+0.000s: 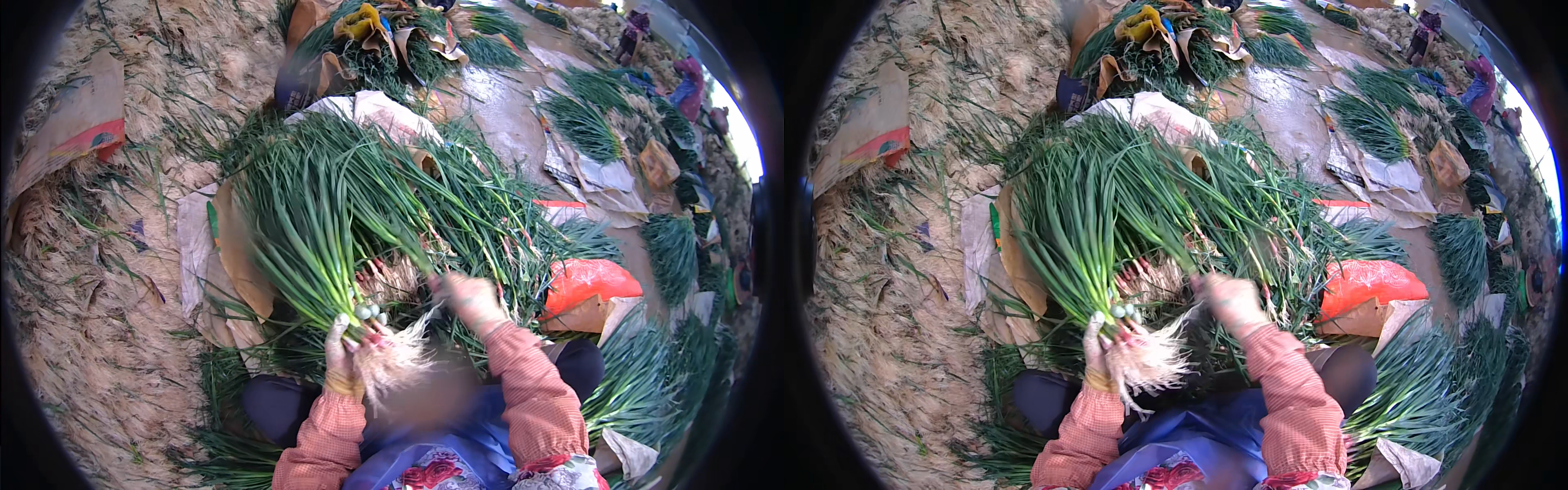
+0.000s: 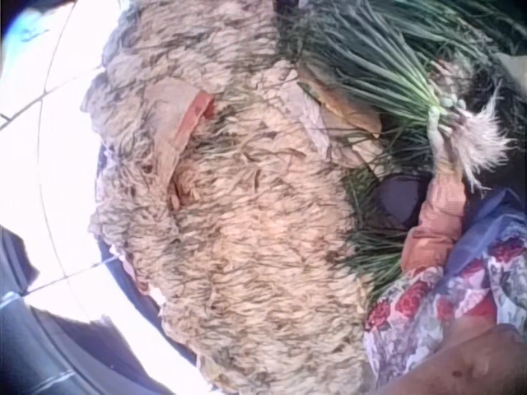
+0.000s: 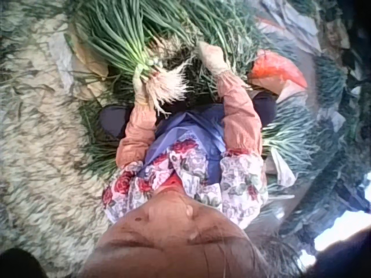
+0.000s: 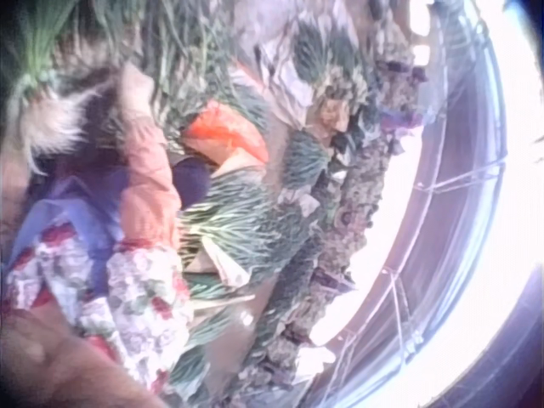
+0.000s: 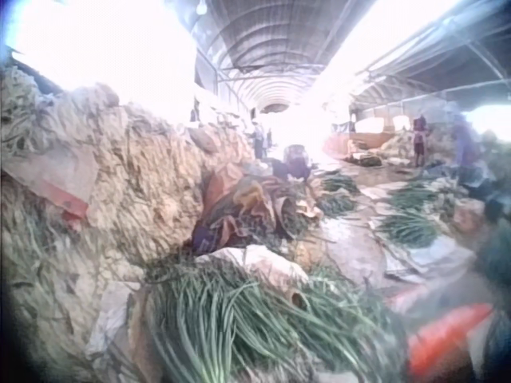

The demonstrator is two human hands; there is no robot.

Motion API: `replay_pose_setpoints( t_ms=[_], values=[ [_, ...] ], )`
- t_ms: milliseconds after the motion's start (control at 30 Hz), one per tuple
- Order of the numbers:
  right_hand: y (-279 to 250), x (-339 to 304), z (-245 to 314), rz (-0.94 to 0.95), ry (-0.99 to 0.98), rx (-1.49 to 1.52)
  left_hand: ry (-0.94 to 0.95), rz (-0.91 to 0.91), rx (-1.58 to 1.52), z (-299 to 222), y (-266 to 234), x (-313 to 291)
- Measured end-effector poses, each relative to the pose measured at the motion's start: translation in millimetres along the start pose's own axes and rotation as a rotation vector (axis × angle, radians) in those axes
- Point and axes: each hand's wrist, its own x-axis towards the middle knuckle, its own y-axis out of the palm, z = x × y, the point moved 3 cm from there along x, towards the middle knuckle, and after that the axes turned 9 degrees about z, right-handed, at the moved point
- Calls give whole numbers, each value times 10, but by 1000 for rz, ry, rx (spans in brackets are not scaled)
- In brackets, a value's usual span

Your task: The person gathers green onions, aligns the roots, and ties them into bundles using a rubber band. The person places the finished bundles into a sack.

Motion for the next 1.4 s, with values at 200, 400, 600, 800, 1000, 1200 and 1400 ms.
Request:
replay_pose_setpoints(
  t_ms=[200, 400, 600, 800, 1000, 1200, 1400],
  values=[
    [-459, 15, 712, 112, 116, 430, 42, 47, -33, -124, 77, -243],
    [575, 338, 1191, 579, 169, 1727, -47, -190, -35, 24, -174, -330],
    [596, 147, 987, 304, 148, 1418, -80, -254, 127, 198, -533, -162],
    [-62, 190, 329, -327, 78, 1675, -109, -144, -52, 196, -263, -144],
    [-21, 620, 41, -19, 231, 211, -173, 8, 67, 147, -373, -178],
    [211, 324, 806, 335, 47, 539, -16, -347, 197, 328, -511, -53],
    [413, 323, 585, -130, 181, 1506, -38, -224, 101, 234, -325, -88]
  ],
)
